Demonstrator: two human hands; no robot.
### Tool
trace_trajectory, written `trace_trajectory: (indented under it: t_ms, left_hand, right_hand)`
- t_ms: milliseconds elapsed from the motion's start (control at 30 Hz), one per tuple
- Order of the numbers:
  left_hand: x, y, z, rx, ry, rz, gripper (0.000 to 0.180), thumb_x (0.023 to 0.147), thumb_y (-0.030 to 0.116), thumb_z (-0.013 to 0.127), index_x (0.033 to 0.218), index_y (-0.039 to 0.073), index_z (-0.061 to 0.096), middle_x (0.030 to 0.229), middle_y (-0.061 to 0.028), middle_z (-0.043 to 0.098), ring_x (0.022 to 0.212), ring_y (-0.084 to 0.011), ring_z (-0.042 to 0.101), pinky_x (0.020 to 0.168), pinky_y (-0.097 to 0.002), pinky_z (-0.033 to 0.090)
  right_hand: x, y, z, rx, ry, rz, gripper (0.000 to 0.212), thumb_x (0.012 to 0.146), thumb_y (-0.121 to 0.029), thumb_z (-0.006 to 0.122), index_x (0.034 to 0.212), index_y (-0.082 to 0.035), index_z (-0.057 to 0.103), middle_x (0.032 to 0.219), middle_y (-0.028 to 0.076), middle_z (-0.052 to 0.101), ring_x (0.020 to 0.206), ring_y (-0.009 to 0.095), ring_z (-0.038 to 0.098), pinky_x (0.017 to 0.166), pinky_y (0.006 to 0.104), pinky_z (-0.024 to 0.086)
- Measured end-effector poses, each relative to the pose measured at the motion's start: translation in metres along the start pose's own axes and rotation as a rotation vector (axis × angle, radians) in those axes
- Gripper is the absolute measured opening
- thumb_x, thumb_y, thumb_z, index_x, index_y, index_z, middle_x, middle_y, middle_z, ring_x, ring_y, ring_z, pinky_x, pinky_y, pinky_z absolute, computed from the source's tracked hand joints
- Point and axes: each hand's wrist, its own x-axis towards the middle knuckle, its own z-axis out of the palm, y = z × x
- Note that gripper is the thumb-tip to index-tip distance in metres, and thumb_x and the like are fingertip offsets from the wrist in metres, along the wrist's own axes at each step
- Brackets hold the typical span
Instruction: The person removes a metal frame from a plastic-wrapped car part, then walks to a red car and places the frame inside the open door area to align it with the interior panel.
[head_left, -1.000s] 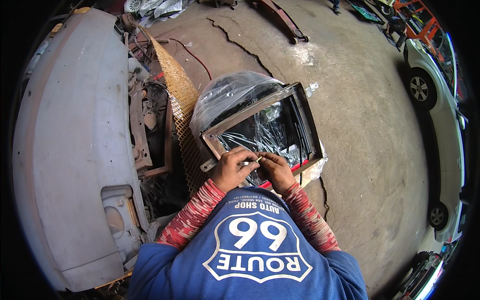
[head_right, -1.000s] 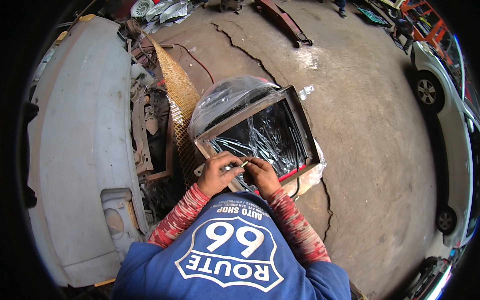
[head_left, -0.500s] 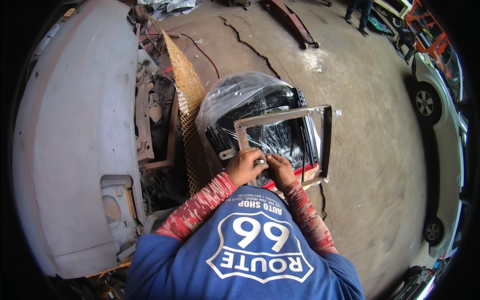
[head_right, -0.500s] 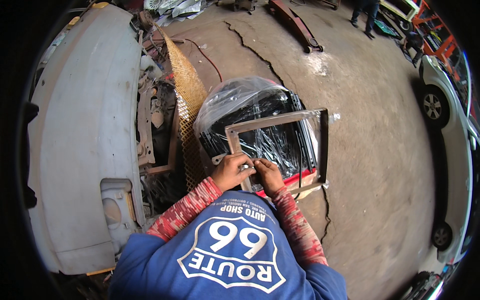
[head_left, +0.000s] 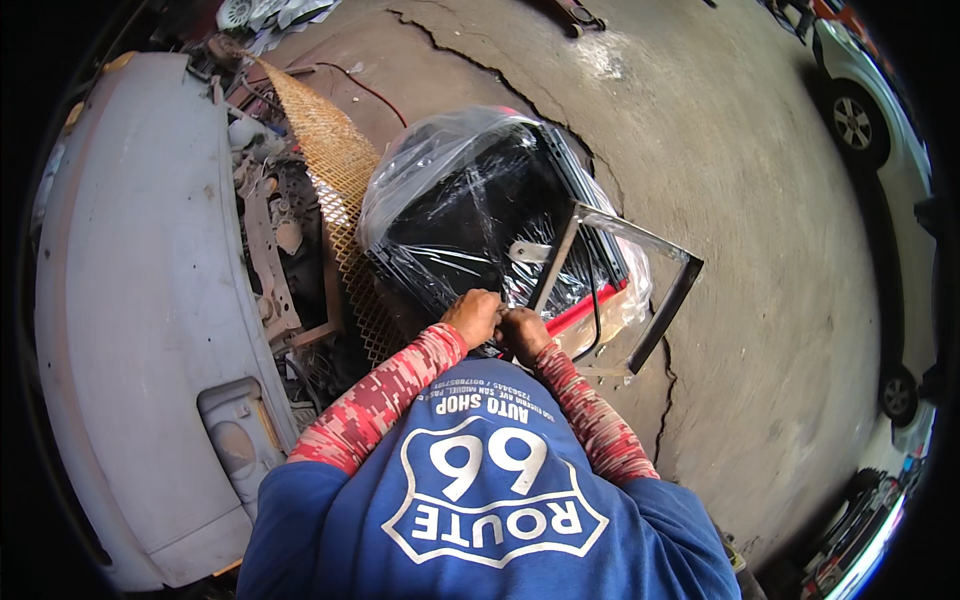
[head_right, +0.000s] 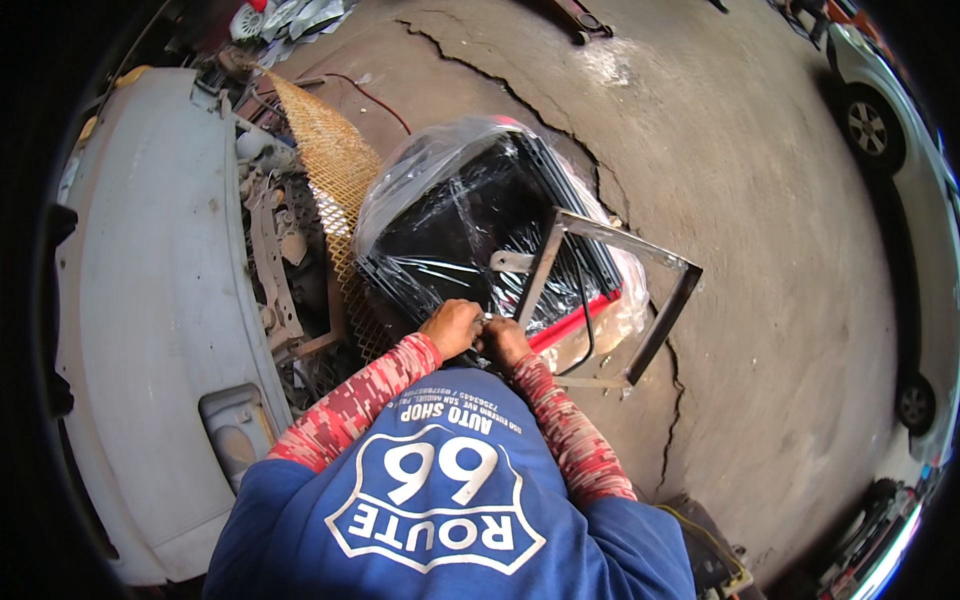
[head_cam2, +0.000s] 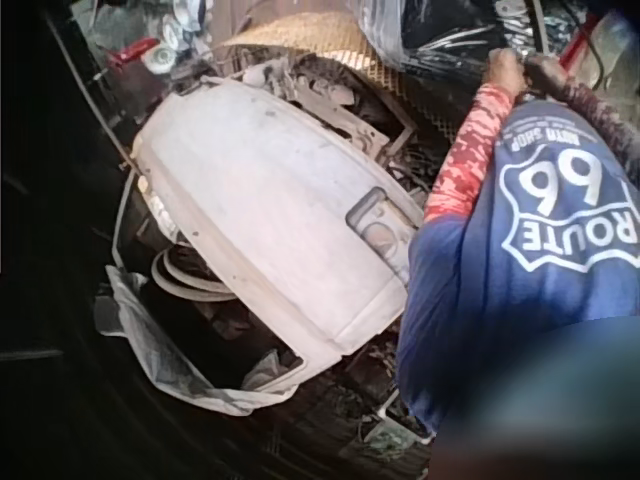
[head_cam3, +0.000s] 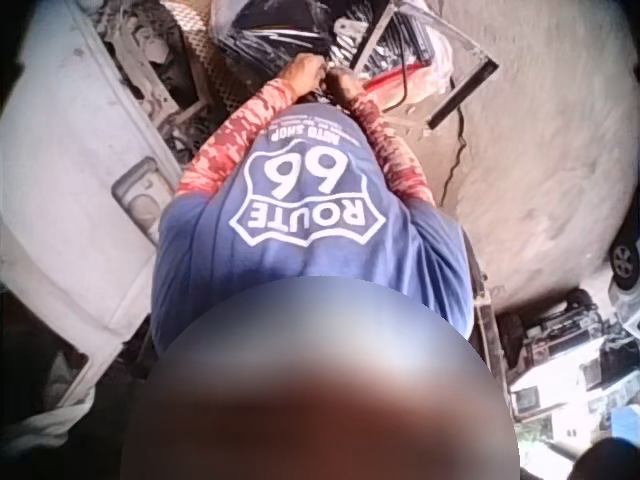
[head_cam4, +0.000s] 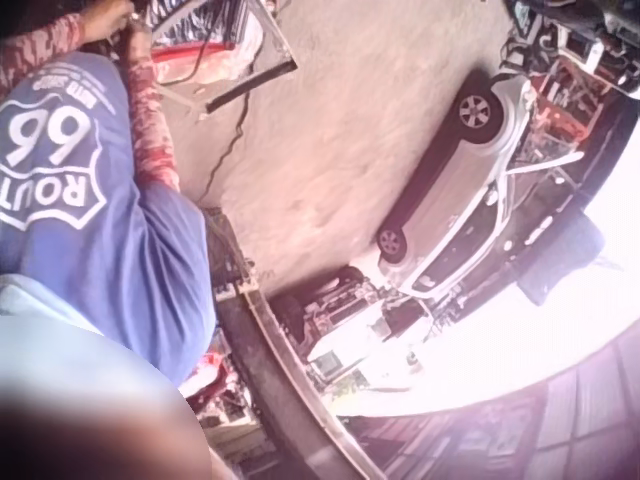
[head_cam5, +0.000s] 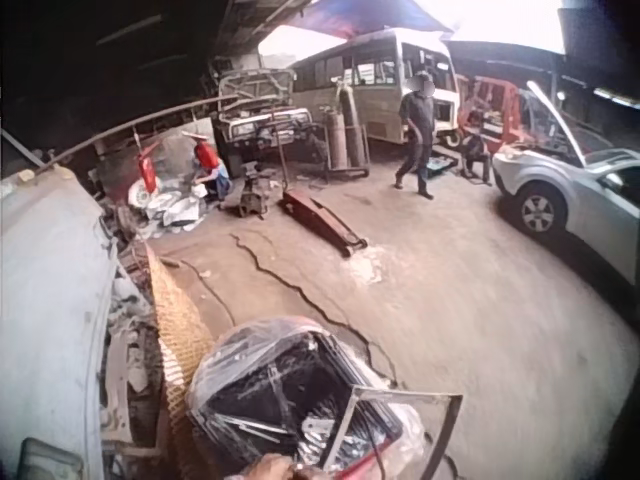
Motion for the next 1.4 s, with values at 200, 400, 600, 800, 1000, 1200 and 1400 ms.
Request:
trace_trajectory:
  t_ms: [200,400,600,800,1000,1200,1400]
  left_hand:
    - [0.004,0.003,-0.009,-0.068,-0.078,0.002,0.022,0.072,0.014,0.077,0.080,-0.002,0.065,0.073,-0.0203,0.065,0.072,-0.0387,0.065,0.067,-0.0440,0.051]
    - [-0.039,-0.015,-0.040,-0.559,-0.030,-0.333,0.028,0.084,0.011,0.073,0.106,-0.006,0.066,0.097,-0.0098,0.071,0.088,-0.0143,0.067,0.080,-0.0277,0.053]
    - [-0.151,-0.048,-0.107,-0.896,0.083,-0.686,0.029,0.088,0.010,0.069,0.112,-0.003,0.062,0.082,-0.0006,0.062,0.053,0.0003,0.041,0.044,-0.0161,0.028]
    - [-0.161,-0.041,-0.114,-1.118,0.025,-0.566,0.035,0.088,0.015,0.071,0.114,-0.004,0.059,0.080,-0.0041,0.064,0.050,-0.0003,0.040,0.043,-0.0165,0.028]
    - [-0.099,0.009,-0.103,-1.058,-0.329,-0.326,0.033,0.088,0.011,0.071,0.115,-0.005,0.061,0.081,-0.0029,0.064,0.054,-0.0001,0.042,0.046,-0.0166,0.030]
    - [-0.081,0.077,-0.095,-0.862,-0.563,-0.034,0.034,0.088,0.012,0.072,0.115,-0.005,0.062,0.088,-0.0032,0.066,0.069,-0.0040,0.056,0.059,-0.0174,0.044]
    - [-0.095,0.120,-0.084,-0.869,-0.575,0.057,0.032,0.091,0.010,0.068,0.116,-0.007,0.061,0.099,-0.0083,0.067,0.084,-0.0100,0.063,0.075,-0.0225,0.052]
  right_hand:
    - [-0.018,0.031,-0.023,0.162,0.716,0.585,0.039,0.094,-0.039,0.056,0.102,-0.001,0.062,0.086,0.020,0.068,0.076,0.035,0.066,0.068,0.0434,0.050]
    - [-0.127,0.095,-0.015,-0.279,-0.113,1.169,0.054,0.089,-0.054,0.056,0.100,-0.003,0.071,0.108,0.024,0.067,0.101,0.040,0.065,0.085,0.0468,0.052]
    - [-0.210,0.080,0.009,-0.247,-0.083,1.368,0.037,0.089,-0.027,0.048,0.107,-0.003,0.070,0.110,0.022,0.067,0.105,0.039,0.064,0.089,0.0454,0.052]
    - [-0.209,0.030,0.026,-0.172,0.602,0.958,0.028,0.078,-0.001,0.050,0.104,-0.002,0.058,0.093,0.024,0.065,0.087,0.040,0.064,0.082,0.0477,0.052]
    - [-0.147,-0.077,0.009,0.764,0.724,0.620,0.026,0.095,0.000,0.041,0.120,0.000,0.047,0.096,0.012,0.064,0.078,0.017,0.066,0.068,0.0293,0.055]
    - [-0.134,-0.157,-0.009,1.248,0.674,0.391,0.025,0.100,-0.010,0.049,0.122,0.001,0.045,0.095,0.012,0.065,0.065,0.012,0.064,0.057,0.0241,0.054]
    - [-0.161,-0.163,-0.023,1.306,0.578,0.389,0.026,0.098,-0.019,0.058,0.113,0.002,0.055,0.087,0.007,0.065,0.066,0.011,0.064,0.057,0.0222,0.052]
